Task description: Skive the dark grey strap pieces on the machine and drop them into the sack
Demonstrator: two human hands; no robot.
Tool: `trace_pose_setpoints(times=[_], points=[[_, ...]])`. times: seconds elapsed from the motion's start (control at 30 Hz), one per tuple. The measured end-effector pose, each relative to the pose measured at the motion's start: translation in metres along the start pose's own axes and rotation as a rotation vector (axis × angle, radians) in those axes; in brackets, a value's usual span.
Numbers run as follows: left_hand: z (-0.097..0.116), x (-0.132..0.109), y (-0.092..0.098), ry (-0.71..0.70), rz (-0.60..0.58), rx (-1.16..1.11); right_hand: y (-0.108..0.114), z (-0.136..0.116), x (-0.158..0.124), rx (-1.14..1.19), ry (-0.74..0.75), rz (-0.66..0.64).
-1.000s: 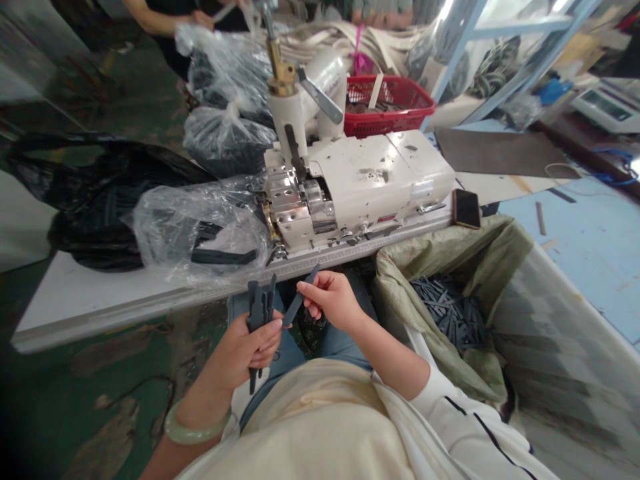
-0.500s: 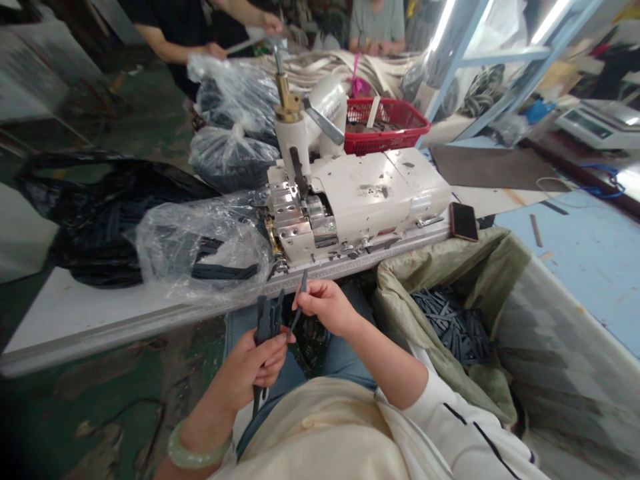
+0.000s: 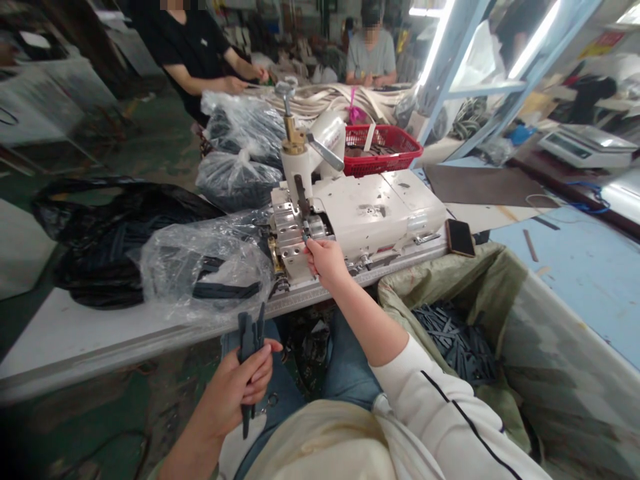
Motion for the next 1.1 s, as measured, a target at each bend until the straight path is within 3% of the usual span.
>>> trace_pose_setpoints(times=[0.17, 0.3, 0.4, 0.5, 0.57, 0.63, 0.67, 0.73, 0.77, 0.8, 0.87, 0.93, 1.0, 1.1], points=[[0.002, 0.002, -0.001, -0.004, 0.006, -0.015, -0.001, -0.001, 0.005, 0.067, -0.009, 0.058], [0.003, 0.001, -0.005, -0.008, -0.012, -0.015, 0.015, -0.012, 0.0, 0.121, 0.149, 0.164], [0.003, -0.001, -0.009, 0.002, -0.046, -0.017, 0.076, -0.022, -0.032, 0.07, 0.379, 0.403], [0.003, -0.002, -0.014, 0.022, -0.1, -0.034, 0.181, -0.026, -0.091, -0.18, 0.525, 0.839], [0.001, -0.002, -0.019, 0.047, -0.148, -0.051, 0.243, -0.029, -0.129, -0.562, 0.469, 1.104], [-0.002, -0.002, -0.026, 0.078, -0.198, -0.069, 0.275, -0.037, -0.159, -0.978, 0.458, 1.263], [-0.004, -0.001, -0.03, 0.092, -0.223, -0.078, 0.279, -0.041, -0.17, -1.108, 0.475, 1.295], [-0.006, -0.001, -0.041, 0.116, -0.275, -0.085, 0.263, -0.039, -0.178, -1.138, 0.502, 1.181], [-0.008, -0.001, -0.047, 0.128, -0.301, -0.082, 0.245, -0.032, -0.171, -1.056, 0.469, 1.006], [-0.01, -0.002, -0.054, 0.141, -0.328, -0.076, 0.218, -0.019, -0.16, -0.933, 0.4, 0.767], [-0.013, -0.006, -0.063, 0.169, -0.372, -0.051, 0.141, 0.019, -0.136, -0.64, 0.208, 0.206], [-0.017, -0.012, -0.067, 0.193, -0.394, -0.024, 0.066, 0.049, -0.128, -0.431, 0.072, -0.172], [-0.019, -0.018, -0.064, 0.206, -0.389, -0.017, 0.02, 0.064, -0.125, -0.318, 0.036, -0.315], [-0.017, -0.025, -0.048, 0.189, -0.332, -0.044, 0.003, 0.066, -0.116, -0.15, 0.079, -0.271]])
Point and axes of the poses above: each hand's wrist, its own x-axis towards the middle knuckle, its own y-axis out of the back of the hand, z = x × y, the point moved 8 cm from there along x, towards the middle knuckle, and after that the axes turned 6 degrees about -y, right-handed, at the moved point
